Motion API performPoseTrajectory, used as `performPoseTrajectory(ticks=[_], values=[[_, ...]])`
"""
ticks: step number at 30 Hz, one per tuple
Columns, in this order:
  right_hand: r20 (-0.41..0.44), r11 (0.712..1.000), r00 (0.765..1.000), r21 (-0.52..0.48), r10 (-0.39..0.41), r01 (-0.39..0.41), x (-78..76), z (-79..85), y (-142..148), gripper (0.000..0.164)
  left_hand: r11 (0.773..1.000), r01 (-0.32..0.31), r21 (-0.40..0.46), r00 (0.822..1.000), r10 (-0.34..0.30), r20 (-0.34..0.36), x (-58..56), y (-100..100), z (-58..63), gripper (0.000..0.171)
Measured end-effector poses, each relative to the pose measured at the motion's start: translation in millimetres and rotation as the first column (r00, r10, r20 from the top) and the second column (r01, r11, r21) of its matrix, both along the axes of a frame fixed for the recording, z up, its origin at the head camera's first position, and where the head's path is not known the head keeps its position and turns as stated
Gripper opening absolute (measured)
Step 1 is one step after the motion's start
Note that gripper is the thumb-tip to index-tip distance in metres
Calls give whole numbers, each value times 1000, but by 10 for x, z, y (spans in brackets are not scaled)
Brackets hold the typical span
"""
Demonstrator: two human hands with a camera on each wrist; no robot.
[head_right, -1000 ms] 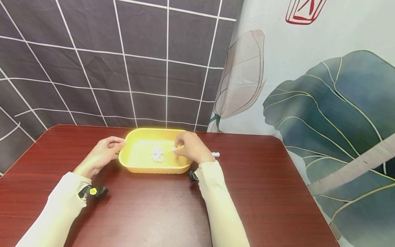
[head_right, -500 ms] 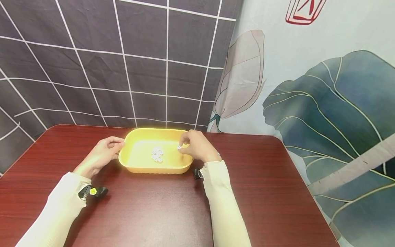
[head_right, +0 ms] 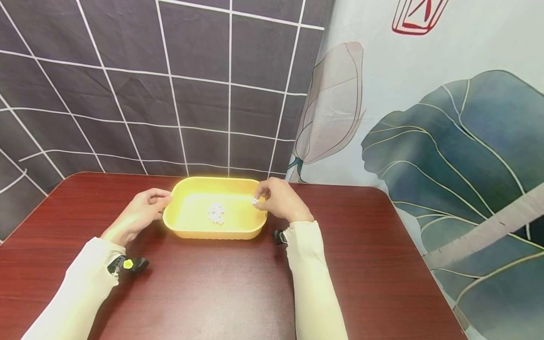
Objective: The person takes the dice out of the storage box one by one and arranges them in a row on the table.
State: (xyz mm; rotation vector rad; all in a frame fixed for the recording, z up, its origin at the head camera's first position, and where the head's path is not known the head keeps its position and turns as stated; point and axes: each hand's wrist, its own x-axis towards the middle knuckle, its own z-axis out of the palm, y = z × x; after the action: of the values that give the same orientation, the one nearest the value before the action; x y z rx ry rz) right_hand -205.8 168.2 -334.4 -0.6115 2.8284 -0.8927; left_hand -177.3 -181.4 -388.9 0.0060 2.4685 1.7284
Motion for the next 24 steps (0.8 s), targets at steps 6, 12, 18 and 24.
performPoseTrajectory(ticks=[6,12,18,24], values=[[-9,1000,1000,-16,-7,7,-1,10,88,7,1000,-1,0,1000,1,1,0,0,0,40],[-24,1000,999,-13,-20,20,-15,0,187,11,1000,-2,1,1000,2,5,2,2,7,41],[-36,1000,999,-14,-27,26,-16,-12,280,11,1000,-6,-8,1000,6,9,6,5,12,40],[-42,999,999,-30,-35,34,-18,-29,391,8,1000,-5,-4,1000,5,8,8,7,15,40]])
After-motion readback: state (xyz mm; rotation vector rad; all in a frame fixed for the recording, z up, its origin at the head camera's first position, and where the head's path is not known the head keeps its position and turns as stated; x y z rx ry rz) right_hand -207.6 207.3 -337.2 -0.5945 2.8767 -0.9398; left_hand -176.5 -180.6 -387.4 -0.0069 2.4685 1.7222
